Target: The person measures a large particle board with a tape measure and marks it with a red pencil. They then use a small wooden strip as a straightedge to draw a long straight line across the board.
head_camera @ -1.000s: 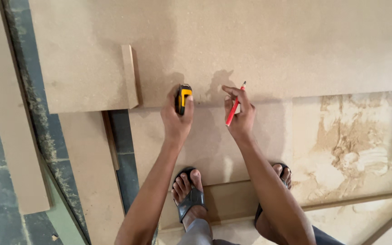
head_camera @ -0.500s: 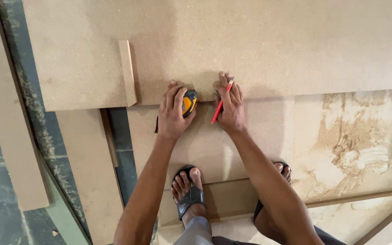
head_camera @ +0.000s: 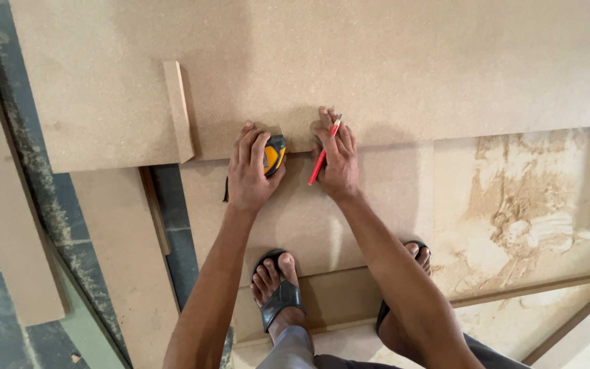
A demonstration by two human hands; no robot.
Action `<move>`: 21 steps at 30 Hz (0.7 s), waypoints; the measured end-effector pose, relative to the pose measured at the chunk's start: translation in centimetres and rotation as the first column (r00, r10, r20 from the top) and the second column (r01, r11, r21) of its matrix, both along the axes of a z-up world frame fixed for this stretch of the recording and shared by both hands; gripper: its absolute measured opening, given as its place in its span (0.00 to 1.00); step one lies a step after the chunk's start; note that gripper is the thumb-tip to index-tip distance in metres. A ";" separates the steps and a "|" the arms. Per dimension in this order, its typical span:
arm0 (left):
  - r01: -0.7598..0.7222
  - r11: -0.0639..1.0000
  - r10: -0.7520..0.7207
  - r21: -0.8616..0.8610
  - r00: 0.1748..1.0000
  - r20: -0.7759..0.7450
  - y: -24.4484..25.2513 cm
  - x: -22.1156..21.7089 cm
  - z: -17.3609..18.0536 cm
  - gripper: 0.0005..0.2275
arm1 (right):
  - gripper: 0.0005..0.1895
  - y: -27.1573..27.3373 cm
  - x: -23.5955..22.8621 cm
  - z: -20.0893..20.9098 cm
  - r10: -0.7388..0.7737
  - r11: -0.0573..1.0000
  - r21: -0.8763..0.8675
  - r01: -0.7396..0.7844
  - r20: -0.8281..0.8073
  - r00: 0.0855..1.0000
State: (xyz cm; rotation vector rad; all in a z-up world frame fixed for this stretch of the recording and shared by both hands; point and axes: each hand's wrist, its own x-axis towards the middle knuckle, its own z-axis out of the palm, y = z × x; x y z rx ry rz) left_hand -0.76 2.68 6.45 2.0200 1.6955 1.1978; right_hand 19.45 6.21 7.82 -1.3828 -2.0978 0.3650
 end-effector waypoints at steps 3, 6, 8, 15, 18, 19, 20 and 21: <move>0.006 1.000 -0.006 -0.016 1.000 0.006 -0.1 0.0 0.4 0.28 | 0.16 0.0 0.0 0.2 0.008 1.000 0.027 -0.008 -0.016 1.000; 0.007 1.000 -0.007 -0.019 1.000 0.002 0.0 0.0 0.5 0.27 | 0.17 0.0 -0.1 0.3 -0.008 1.000 0.024 0.008 -0.001 1.000; 0.005 1.000 -0.005 0.005 1.000 -0.009 0.1 0.1 0.6 0.26 | 0.17 0.0 -0.1 0.4 -0.013 0.999 0.033 0.013 -0.010 1.000; 0.008 1.000 -0.008 0.006 1.000 0.008 0.4 -0.1 0.6 0.27 | 0.17 0.4 -0.2 0.6 0.006 0.999 0.049 -0.004 -0.036 0.999; 0.010 1.000 -0.010 0.016 1.000 0.007 0.2 0.1 0.5 0.27 | 0.17 0.1 -0.1 0.5 -0.006 0.999 0.042 0.006 -0.020 1.000; 0.008 1.000 -0.008 0.026 1.000 0.002 0.2 0.1 0.5 0.26 | 0.17 0.1 -0.1 0.4 -0.007 0.999 0.039 0.008 -0.023 1.000; 0.007 0.999 -0.007 0.031 1.000 0.000 0.1 0.2 0.5 0.26 | 0.17 -0.1 0.0 0.3 -0.010 0.999 0.031 0.011 -0.023 1.000; 0.007 1.000 -0.007 0.024 1.000 -0.006 0.0 0.2 0.4 0.26 | 0.17 -0.2 0.1 0.2 -0.012 1.000 0.021 0.012 -0.017 1.000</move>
